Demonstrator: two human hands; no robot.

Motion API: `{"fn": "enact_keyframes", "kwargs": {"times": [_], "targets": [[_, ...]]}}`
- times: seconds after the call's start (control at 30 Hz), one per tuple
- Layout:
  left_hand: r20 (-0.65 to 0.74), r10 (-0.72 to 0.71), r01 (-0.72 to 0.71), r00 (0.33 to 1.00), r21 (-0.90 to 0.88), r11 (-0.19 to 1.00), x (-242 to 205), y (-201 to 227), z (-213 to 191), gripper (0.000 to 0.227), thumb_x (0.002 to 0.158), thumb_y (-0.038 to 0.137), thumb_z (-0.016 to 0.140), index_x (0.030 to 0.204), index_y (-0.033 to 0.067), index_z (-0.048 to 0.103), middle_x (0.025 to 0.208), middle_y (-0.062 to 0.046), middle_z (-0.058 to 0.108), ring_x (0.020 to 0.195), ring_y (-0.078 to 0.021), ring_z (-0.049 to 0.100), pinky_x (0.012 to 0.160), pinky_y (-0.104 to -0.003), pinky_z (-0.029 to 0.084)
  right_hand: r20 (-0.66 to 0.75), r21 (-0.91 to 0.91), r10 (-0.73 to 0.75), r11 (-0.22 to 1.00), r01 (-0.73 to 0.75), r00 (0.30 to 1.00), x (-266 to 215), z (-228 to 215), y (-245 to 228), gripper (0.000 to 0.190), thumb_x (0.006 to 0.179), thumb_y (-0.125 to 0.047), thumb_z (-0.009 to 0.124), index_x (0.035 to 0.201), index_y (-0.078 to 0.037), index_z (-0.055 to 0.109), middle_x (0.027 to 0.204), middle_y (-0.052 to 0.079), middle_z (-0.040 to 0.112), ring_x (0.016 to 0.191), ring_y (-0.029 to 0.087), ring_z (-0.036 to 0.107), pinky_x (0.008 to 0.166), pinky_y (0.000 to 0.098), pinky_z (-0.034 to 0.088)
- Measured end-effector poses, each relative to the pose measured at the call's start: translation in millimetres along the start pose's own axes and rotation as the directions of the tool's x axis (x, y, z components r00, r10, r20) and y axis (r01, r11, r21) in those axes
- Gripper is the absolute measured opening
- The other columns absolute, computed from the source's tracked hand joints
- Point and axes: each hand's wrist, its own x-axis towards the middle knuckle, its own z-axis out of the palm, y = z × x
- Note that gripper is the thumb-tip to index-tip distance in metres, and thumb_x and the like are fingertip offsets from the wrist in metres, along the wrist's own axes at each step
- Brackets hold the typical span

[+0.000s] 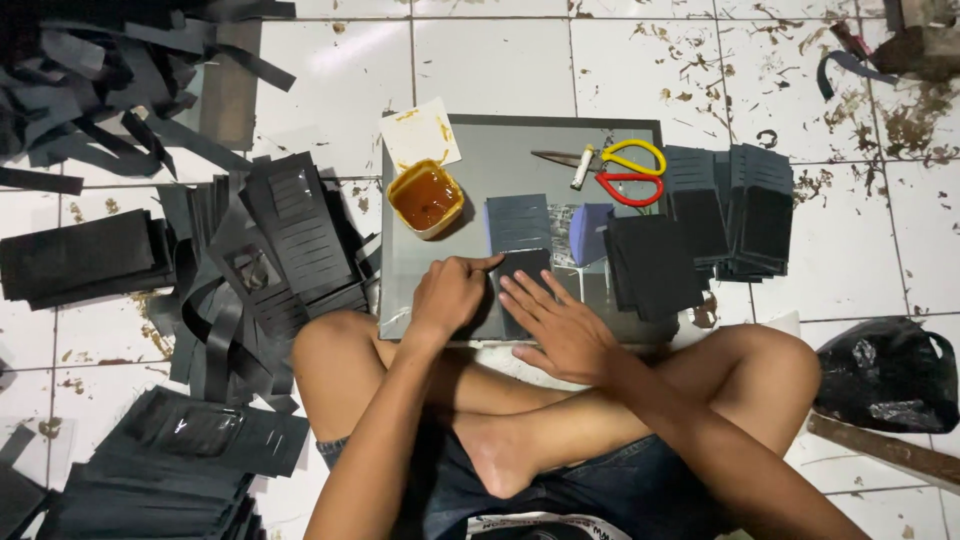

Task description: Applying adhesive to leather components and assembling them into wallets

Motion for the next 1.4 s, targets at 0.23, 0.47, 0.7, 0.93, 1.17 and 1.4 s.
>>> {"fn": "enact_keyframes", "kwargs": {"times": [0.23, 0.47, 0.7, 0.93, 1.17, 1.4], "targets": [[-0.022, 0.022, -0.022, 1.000, 0.008, 1.000, 6, -9, 5, 0.043, 0.093, 0.024, 0.047, 0.124, 0.0353, 0.075, 0.100, -0.023, 0.077, 0.104, -0.0491, 0.070, 0.087, -0.054, 0.058, -0.078, 0.089, -0.166, 0.981, 0.173, 0.983, -25, 11, -3, 0.075, 0.103, -0.058, 0.039, 0.153, -0.002, 0.041, 0.165, 0.018, 0.037, 0.156, 0.034, 0.028, 0.128, 0.0516, 0.015], [-0.002, 0.022, -0.021, 1.000, 0.020, 1.000, -5, 3, 1, 0.043, 0.095, 0.024, 0.047, 0.126, 0.0344, 0.074, 0.106, -0.027, 0.075, 0.110, -0.0511, 0.067, 0.093, -0.055, 0.056, -0.190, 0.306, -0.178, 0.924, 0.230, 0.966, -33, -13, -15, 0.075, 0.100, -0.045, 0.049, 0.150, 0.009, 0.042, 0.154, 0.028, 0.047, 0.147, 0.042, 0.041, 0.123, 0.0539, 0.027], [-0.003, 0.032, -0.032, 0.999, 0.024, 0.999, -9, 2, -2, 0.041, 0.096, 0.025, 0.048, 0.126, 0.0360, 0.074, 0.109, -0.028, 0.074, 0.114, -0.0517, 0.065, 0.096, -0.055, 0.055, -0.252, 0.526, 0.166, 0.850, -0.009, 0.953, -24, -30, 4, 0.065, 0.098, -0.020, 0.046, 0.155, 0.010, 0.034, 0.159, 0.026, 0.042, 0.148, 0.044, 0.036, 0.123, 0.0545, 0.025], [-0.002, 0.034, -0.034, 0.999, 0.018, 0.999, -11, 6, -6, 0.041, 0.096, 0.024, 0.048, 0.126, 0.0350, 0.074, 0.110, -0.026, 0.075, 0.115, -0.0501, 0.065, 0.095, -0.055, 0.055, -0.220, 0.215, 0.018, 0.976, 0.031, 0.975, 15, -8, 2, 0.057, 0.102, -0.031, 0.049, 0.151, -0.002, 0.046, 0.163, 0.020, 0.039, 0.153, 0.037, 0.031, 0.127, 0.0510, 0.019], [0.009, 0.001, -0.001, 1.000, 0.020, 1.000, -3, 1, 0, 0.042, 0.095, 0.026, 0.046, 0.125, 0.0364, 0.074, 0.110, -0.025, 0.075, 0.114, -0.0490, 0.066, 0.096, -0.054, 0.055, -0.246, 0.235, -0.036, 0.967, 0.096, 0.969, -8, -7, -28, 0.061, 0.104, -0.037, 0.046, 0.150, 0.003, 0.046, 0.156, 0.024, 0.046, 0.148, 0.039, 0.039, 0.125, 0.0518, 0.024], [-0.093, 0.056, -0.049, 0.994, 0.080, 0.996, -7, 3, 4, 0.049, 0.089, 0.020, 0.043, 0.122, 0.0304, 0.077, 0.080, -0.016, 0.075, 0.076, -0.0375, 0.068, 0.078, -0.043, 0.052, -0.144, 0.548, 0.039, 0.835, 0.047, 0.989, -34, -41, -66, 0.062, 0.100, -0.027, 0.049, 0.148, 0.011, 0.040, 0.155, 0.027, 0.046, 0.147, 0.038, 0.044, 0.124, 0.0490, 0.030]]}}
